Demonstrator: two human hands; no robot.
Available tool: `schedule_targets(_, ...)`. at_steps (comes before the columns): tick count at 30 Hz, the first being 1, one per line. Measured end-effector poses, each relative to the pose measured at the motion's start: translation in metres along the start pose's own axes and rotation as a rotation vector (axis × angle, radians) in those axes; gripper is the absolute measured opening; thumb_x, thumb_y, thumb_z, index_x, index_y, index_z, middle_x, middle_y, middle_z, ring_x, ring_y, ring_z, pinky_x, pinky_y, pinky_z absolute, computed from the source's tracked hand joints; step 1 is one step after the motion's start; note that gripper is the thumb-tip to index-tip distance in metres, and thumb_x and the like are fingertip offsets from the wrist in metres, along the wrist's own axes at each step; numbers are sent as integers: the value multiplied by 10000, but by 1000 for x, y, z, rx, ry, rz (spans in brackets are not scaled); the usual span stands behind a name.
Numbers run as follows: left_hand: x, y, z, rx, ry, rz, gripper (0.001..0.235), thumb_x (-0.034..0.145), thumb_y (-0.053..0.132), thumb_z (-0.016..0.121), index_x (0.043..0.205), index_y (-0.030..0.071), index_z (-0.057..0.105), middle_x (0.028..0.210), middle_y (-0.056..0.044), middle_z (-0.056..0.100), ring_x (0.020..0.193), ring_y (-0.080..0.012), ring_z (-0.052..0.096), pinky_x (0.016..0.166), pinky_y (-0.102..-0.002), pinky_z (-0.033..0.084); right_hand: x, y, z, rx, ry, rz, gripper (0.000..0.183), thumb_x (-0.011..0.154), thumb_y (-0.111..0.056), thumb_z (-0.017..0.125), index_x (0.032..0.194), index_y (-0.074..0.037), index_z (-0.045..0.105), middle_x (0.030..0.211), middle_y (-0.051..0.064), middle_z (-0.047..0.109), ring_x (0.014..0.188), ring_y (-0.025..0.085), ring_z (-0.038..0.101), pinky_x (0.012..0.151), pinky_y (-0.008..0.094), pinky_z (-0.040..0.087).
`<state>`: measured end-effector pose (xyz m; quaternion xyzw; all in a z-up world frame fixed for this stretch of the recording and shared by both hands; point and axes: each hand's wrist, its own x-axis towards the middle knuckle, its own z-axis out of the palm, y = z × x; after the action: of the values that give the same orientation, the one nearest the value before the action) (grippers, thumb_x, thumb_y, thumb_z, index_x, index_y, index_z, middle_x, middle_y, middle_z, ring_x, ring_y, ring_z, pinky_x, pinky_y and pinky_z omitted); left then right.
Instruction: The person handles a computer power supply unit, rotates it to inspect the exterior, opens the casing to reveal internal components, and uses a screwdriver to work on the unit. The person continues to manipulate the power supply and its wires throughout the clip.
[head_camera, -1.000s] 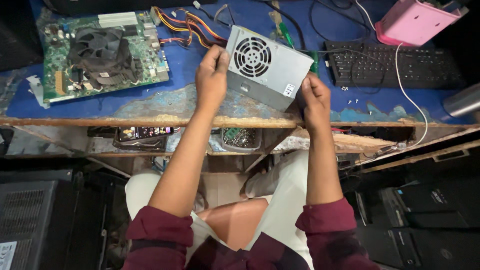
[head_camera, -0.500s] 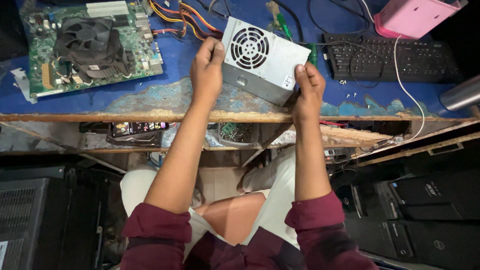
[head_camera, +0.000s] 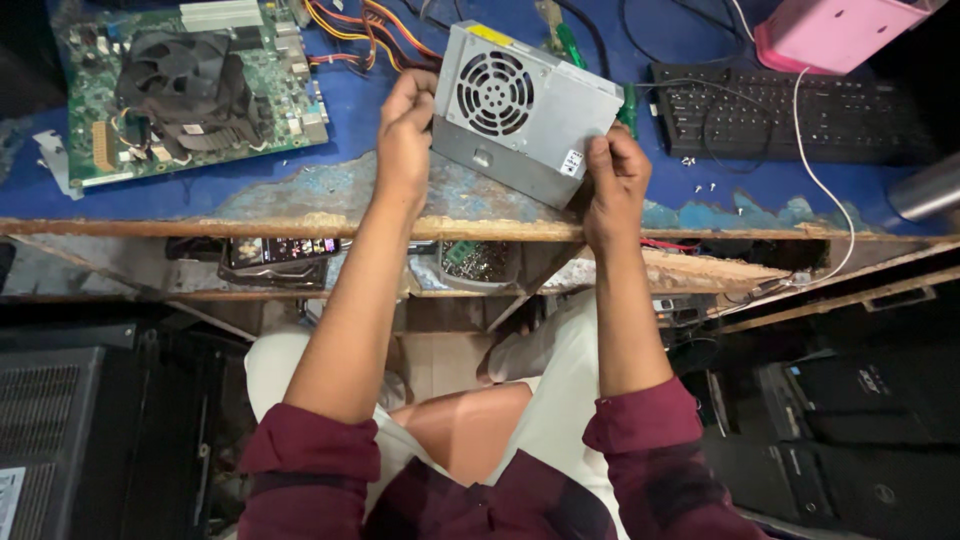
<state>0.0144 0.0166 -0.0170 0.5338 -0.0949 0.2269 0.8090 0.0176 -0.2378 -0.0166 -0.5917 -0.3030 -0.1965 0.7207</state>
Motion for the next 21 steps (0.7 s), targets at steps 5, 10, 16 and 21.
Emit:
schedule_targets(5,0,-2,-2,25,46,-39,184,946,-29,476,1033,60,610,985,22,637,800,-77,454,645,-224,323,1,-4,5,-121,83,49,249,1093,-239,587,1058,-3,661,988,-38,610,931,50,505,856,223,418)
schedule_targets(10,-1,-4,-1,-96,3,9,251,870,-102,484,1036,6,637,1056,-52,705,925,-133,633,796,-242,492,3,2,5,-37,115,104,257,1113,-250,573,998,-31,644,926,-48,591,876,41,468,808,225,397)
schedule_targets(16,-4,2,0,-65,15,-35,402,854,-123,511,1200,-5,678,1029,-60,720,915,-133,648,831,-251,511,25,9,-2,89,153,135,217,1088,-231,608,1034,-30,670,983,7,701,923,84,595,885,251,465)
schedule_targets(21,-12,11,8,50,-15,25,427,901,-104,592,1310,-12,670,1098,-63,716,916,-113,615,862,-260,515,48,8,-5,132,156,209,276,1058,-258,597,1079,-5,706,1012,41,739,897,112,642,861,281,499)
